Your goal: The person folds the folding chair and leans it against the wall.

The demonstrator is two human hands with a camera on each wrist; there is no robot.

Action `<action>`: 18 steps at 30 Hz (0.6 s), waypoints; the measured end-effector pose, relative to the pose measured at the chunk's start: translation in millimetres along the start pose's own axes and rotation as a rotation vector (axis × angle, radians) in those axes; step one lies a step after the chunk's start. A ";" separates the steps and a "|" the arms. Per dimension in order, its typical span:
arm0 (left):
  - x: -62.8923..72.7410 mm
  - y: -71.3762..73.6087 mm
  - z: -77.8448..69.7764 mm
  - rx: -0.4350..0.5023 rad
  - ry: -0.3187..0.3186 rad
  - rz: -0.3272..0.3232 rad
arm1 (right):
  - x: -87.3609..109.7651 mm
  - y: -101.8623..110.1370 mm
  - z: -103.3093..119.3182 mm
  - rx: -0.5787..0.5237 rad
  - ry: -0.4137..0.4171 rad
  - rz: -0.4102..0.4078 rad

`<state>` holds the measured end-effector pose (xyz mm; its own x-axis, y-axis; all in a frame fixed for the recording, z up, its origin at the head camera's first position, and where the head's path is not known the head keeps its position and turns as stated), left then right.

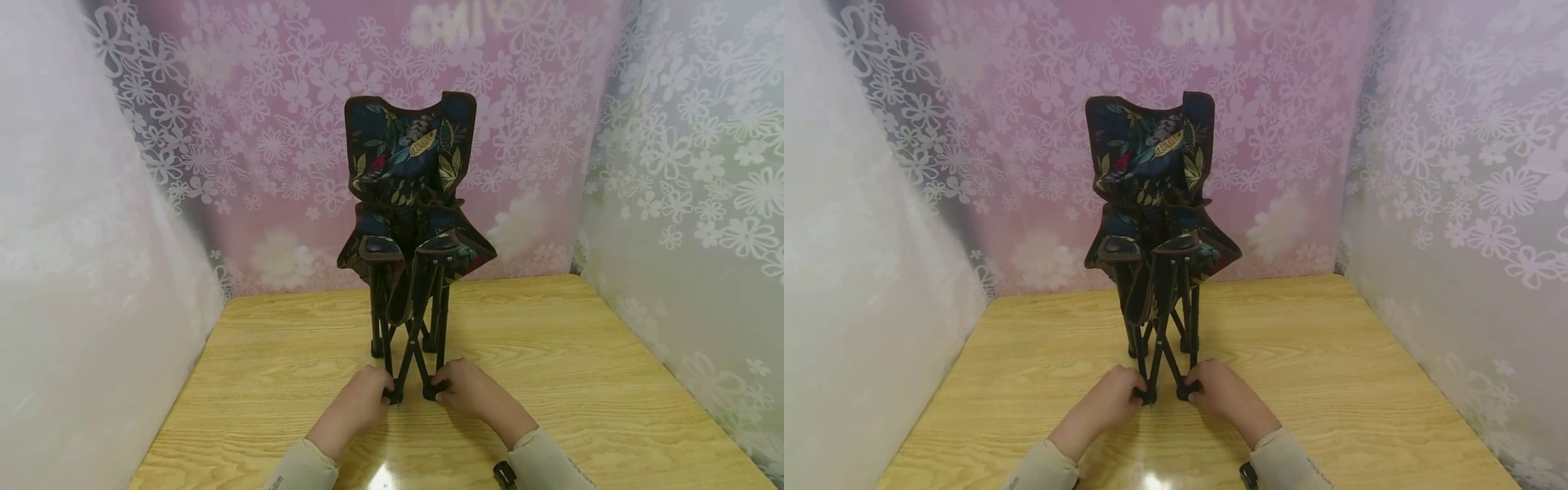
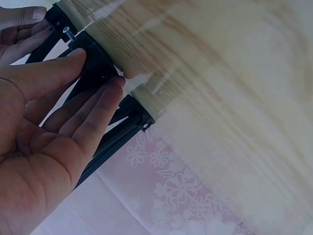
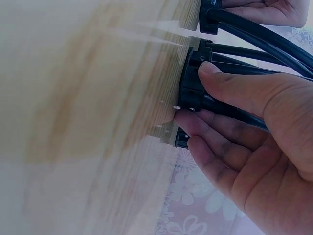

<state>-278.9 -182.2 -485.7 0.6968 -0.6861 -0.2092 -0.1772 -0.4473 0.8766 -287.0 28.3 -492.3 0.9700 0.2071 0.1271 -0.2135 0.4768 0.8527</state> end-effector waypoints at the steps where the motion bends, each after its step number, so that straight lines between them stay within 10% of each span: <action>1: 0.0 0.2 0.1 0.001 0.002 -0.001 | -0.3 0.2 0.1 0.002 0.002 -0.003; 18: -5.1 2.9 4.1 -0.012 -0.010 -0.009 | -9.0 0.2 -1.9 -0.005 0.016 -0.012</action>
<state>-285.7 -182.3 -483.8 0.6916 -0.6875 -0.2214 -0.1621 -0.4465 0.8800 -296.0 28.2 -494.2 0.9705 0.2152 0.1083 -0.2024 0.4840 0.8513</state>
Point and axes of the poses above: each hand's wrist, its own x-axis away from the middle knuckle, its own y-axis out of the back of the hand, z = x × y, the point moved 4 cm from there along -x, towards the middle knuckle, and after that the axes turned 15 degrees about -y, right-handed, at the moved point
